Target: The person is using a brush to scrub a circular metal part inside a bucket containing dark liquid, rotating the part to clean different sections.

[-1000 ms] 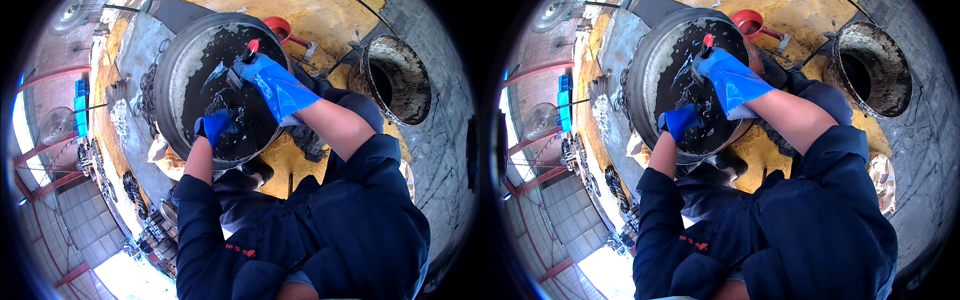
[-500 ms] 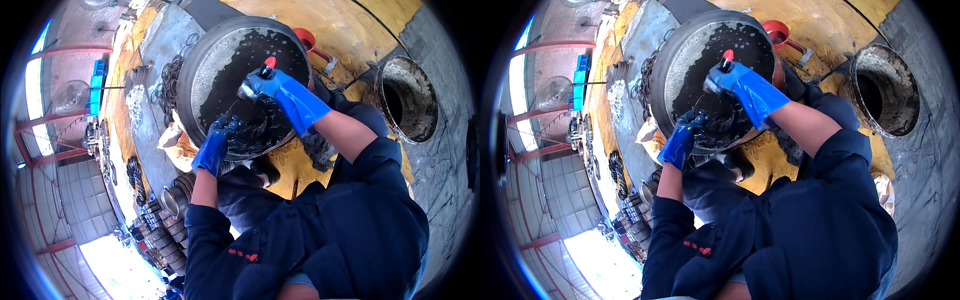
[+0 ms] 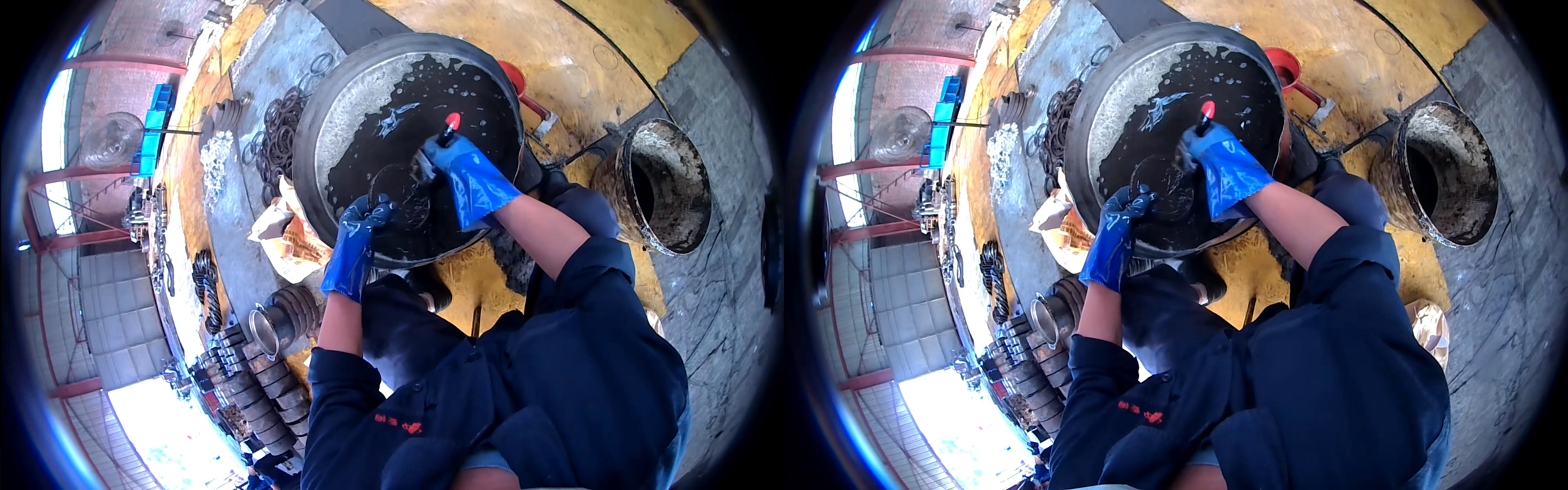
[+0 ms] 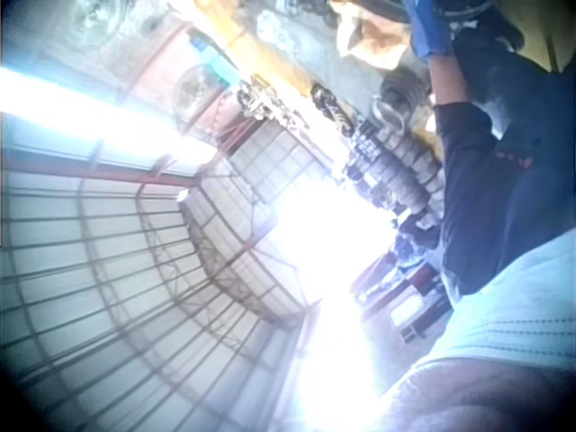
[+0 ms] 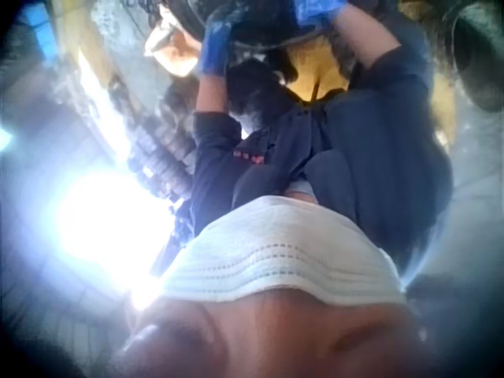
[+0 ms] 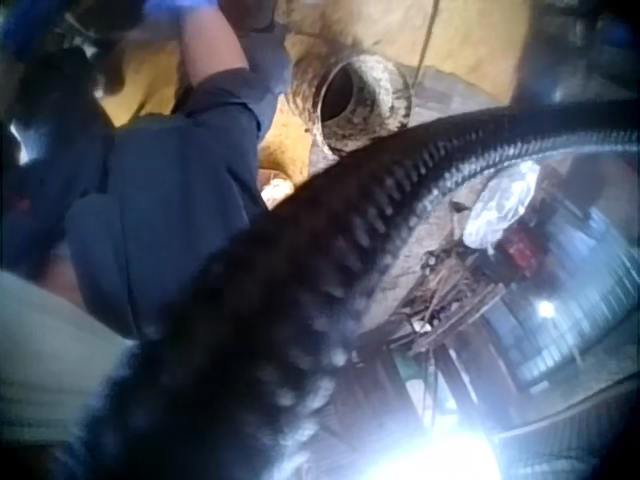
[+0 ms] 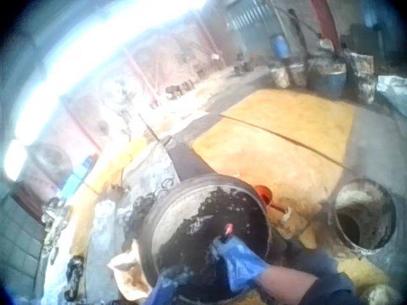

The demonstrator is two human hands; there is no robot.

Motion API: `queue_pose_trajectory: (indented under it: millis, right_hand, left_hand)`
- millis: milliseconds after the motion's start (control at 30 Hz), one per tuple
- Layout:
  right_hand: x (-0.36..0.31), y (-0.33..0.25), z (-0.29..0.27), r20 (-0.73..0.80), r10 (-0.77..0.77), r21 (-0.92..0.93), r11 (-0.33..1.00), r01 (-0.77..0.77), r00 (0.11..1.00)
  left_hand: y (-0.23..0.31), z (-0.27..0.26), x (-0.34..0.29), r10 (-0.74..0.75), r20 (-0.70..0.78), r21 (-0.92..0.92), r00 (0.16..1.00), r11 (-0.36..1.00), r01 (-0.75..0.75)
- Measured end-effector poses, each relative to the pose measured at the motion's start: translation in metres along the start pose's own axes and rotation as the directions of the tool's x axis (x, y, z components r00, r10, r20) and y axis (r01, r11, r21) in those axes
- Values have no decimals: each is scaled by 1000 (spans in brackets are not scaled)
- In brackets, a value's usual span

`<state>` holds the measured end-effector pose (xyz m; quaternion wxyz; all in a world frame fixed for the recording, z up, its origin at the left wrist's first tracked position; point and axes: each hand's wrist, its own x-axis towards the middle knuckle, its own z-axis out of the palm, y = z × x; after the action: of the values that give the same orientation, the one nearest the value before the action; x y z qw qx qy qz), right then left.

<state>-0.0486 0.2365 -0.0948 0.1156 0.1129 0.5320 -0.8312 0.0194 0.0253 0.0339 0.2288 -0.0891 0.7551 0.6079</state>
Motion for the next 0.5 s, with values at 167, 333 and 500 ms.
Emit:
queue_pose_trajectory:
  millis: [167, 333, 500]
  right_hand:
    - [-6, -3, 11, -218, -78, -439, 898, -26, 973]
    - [-21, -27, 49, 260, -203, -65, 972, 226, 944]
    - [-32, -20, 56, 342, -339, -87, 917, 389, 876]
  left_hand:
    - [-27, -26, 11, 40, -35, -122, 999, 992, -44]
    - [-41, -26, 28, 11, 119, -255, 993, 967, 20]
    - [-54, -24, 42, 69, 94, -146, 993, 988, -55]
